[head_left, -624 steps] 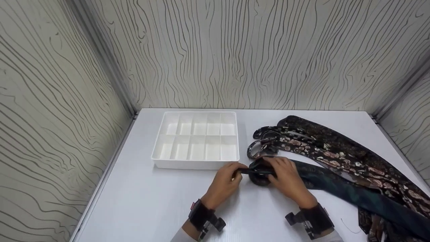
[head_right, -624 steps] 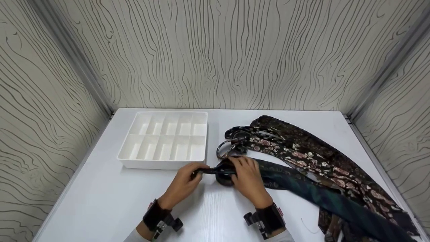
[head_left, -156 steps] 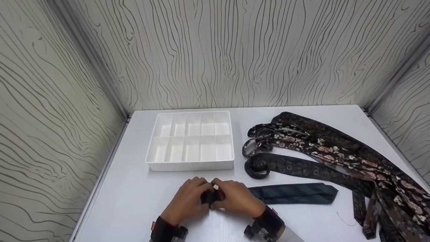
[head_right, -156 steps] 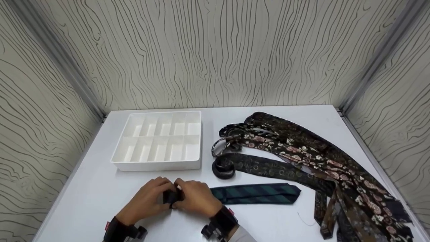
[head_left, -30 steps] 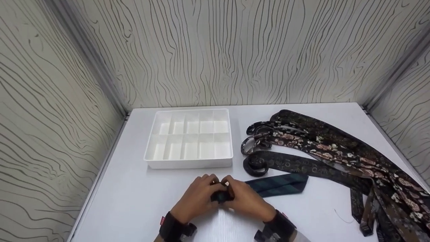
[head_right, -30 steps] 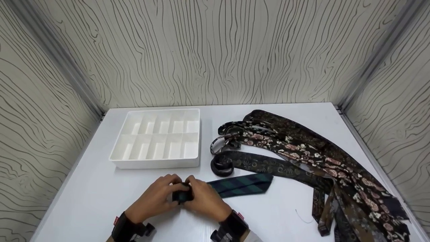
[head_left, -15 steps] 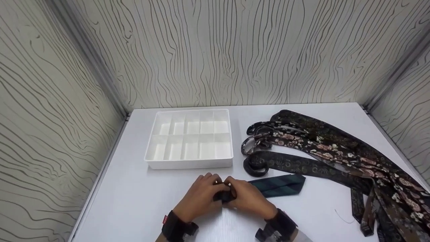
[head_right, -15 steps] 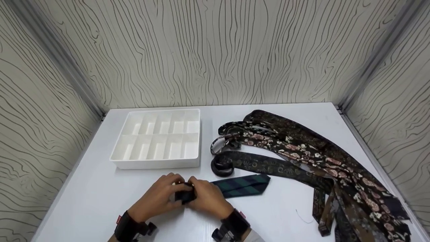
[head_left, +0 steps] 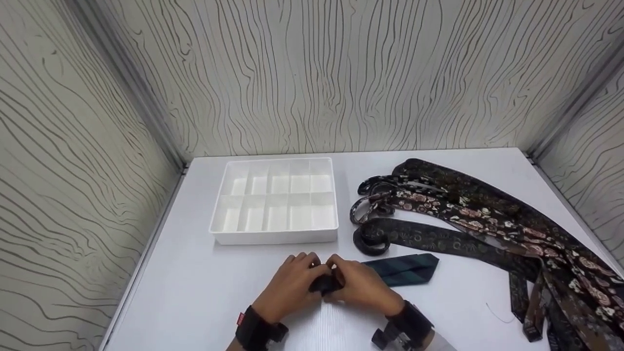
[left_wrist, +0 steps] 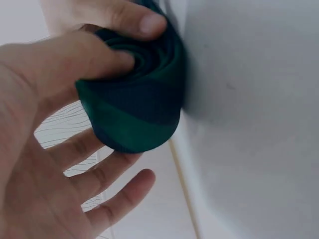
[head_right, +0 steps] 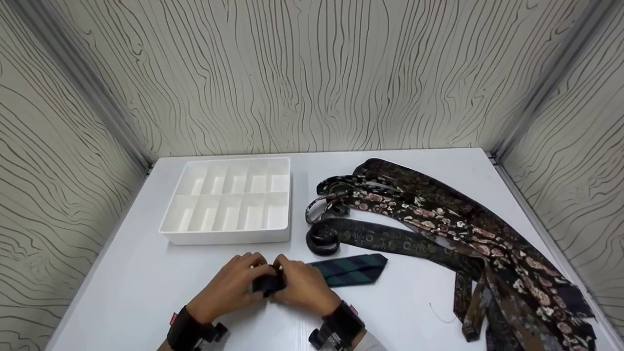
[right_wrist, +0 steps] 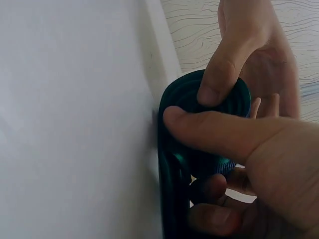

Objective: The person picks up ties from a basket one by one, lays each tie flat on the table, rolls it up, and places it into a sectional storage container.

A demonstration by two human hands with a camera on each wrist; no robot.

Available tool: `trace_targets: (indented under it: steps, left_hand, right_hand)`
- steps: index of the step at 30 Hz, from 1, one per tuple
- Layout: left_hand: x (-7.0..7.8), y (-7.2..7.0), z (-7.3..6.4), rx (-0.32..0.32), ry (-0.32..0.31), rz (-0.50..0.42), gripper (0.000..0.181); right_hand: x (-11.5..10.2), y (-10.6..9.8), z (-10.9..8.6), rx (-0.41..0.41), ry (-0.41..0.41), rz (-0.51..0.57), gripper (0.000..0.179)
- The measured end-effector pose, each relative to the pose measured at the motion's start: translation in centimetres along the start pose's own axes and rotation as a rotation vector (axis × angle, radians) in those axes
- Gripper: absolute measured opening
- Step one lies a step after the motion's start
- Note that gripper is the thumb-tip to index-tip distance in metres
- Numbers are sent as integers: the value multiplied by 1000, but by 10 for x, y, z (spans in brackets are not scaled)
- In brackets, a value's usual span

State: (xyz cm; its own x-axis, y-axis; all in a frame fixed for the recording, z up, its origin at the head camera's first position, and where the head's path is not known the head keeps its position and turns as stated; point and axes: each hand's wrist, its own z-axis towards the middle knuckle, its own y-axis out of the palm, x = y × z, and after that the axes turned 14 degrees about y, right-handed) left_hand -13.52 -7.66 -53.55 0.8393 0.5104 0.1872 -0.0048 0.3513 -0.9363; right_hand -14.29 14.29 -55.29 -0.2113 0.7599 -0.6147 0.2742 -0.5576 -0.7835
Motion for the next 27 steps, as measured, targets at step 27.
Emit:
trace_targets:
  steps: [27]
  left_hand:
    - [-1, 1, 2, 41, 17, 28, 35]
  right_hand:
    - [1, -3, 2, -19, 5, 12, 51]
